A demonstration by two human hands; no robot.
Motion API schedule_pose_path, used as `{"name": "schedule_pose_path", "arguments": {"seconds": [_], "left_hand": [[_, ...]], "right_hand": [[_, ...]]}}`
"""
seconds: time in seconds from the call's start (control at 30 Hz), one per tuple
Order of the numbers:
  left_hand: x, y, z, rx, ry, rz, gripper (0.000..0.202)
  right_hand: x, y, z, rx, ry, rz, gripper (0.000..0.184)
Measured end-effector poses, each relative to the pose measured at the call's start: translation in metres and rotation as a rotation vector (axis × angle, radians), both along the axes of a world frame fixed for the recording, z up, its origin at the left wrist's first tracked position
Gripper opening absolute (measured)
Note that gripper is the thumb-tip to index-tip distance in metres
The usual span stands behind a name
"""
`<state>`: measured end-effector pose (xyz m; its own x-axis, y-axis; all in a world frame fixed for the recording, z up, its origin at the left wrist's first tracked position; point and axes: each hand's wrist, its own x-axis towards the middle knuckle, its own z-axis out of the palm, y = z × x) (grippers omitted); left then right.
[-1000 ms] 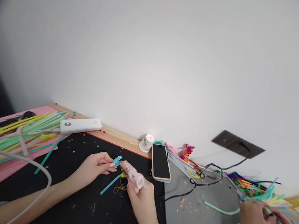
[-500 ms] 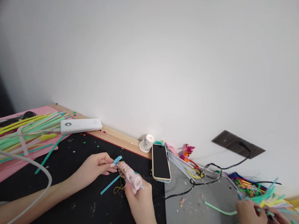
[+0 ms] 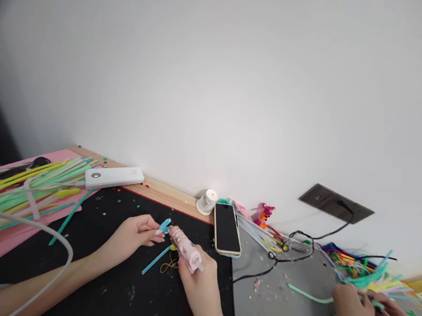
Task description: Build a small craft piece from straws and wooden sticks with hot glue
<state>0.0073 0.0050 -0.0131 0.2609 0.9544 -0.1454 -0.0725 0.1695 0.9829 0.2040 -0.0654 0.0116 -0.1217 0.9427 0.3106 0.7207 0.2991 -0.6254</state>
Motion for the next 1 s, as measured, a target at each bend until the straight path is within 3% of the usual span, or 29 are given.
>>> {"name": "schedule_pose_path", "arguments": {"seconds": [1.0], "left_hand": [[-0.0018,-0.0008,0.0076,-0.120,-0.071,0.022,0.021]], "right_hand": [[0.0004,0.0009,-0.0014,0.028,0.003,-0.074,0.014]]}}
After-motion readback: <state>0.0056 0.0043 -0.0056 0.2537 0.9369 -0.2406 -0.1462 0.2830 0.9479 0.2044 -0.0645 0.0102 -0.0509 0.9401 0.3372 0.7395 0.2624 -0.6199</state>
